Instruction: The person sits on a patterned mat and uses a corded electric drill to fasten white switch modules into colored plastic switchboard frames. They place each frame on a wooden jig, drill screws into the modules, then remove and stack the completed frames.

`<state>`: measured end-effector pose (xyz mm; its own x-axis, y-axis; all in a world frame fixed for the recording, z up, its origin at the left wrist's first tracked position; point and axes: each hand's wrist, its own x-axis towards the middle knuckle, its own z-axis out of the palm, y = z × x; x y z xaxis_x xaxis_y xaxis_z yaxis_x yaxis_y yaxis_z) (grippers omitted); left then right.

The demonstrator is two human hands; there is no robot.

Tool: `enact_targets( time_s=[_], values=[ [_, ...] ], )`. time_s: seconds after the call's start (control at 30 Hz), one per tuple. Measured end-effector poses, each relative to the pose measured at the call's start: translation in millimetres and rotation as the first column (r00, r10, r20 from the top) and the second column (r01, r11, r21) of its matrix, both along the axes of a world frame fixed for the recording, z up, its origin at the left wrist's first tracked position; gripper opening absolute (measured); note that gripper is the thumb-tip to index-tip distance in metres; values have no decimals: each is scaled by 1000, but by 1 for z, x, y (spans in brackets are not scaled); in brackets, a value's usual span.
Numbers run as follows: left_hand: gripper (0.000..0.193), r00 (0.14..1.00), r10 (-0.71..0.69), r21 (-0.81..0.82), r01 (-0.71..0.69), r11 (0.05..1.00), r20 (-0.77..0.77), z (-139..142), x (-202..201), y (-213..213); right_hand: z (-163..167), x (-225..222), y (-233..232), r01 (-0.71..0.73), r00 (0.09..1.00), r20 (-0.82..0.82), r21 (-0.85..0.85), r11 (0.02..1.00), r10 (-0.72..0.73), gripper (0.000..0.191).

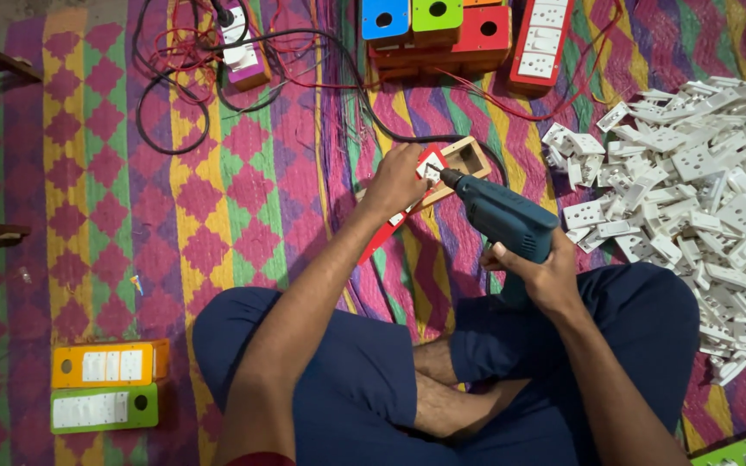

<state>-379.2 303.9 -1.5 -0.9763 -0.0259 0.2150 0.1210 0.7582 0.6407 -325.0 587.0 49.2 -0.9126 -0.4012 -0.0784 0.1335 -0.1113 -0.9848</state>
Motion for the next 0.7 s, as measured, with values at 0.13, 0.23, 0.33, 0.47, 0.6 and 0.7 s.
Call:
enact_targets(
  time_s=[0.13, 0.23, 0.33, 0.47, 0.6, 0.7],
  values=[
    [37, 999, 29, -28, -28, 999, 20, -1, 0, 6, -1, 0, 1, 28, 1000, 10, -29, 999, -28, 40],
    [41, 996, 37, -52, -32, 998, 85, 0, -3, 9, -3, -2, 4, 12, 1000, -19, -15, 1000, -13, 39],
    [40, 990, 46, -76, -36, 996, 131, -1, -6, 11, -5, -2, 6, 23, 999, -34, 46, 999, -22, 40],
    [39, 997, 7, -90, 0, 996, 79, -3, -5, 11, -7, -3, 8, 52, 999, -19, 87, 995, -50, 42],
    [39, 999, -35, -86, 37, 996, 35, 1, -2, 10, -8, -2, 9, 33, 999, -9, 52, 998, -32, 43],
    [40, 997, -34, -83, 40, 996, 69, 13, 0, 9, -8, -3, 9, -3, 999, -53, 28, 1000, 4, 42]
  ],
)
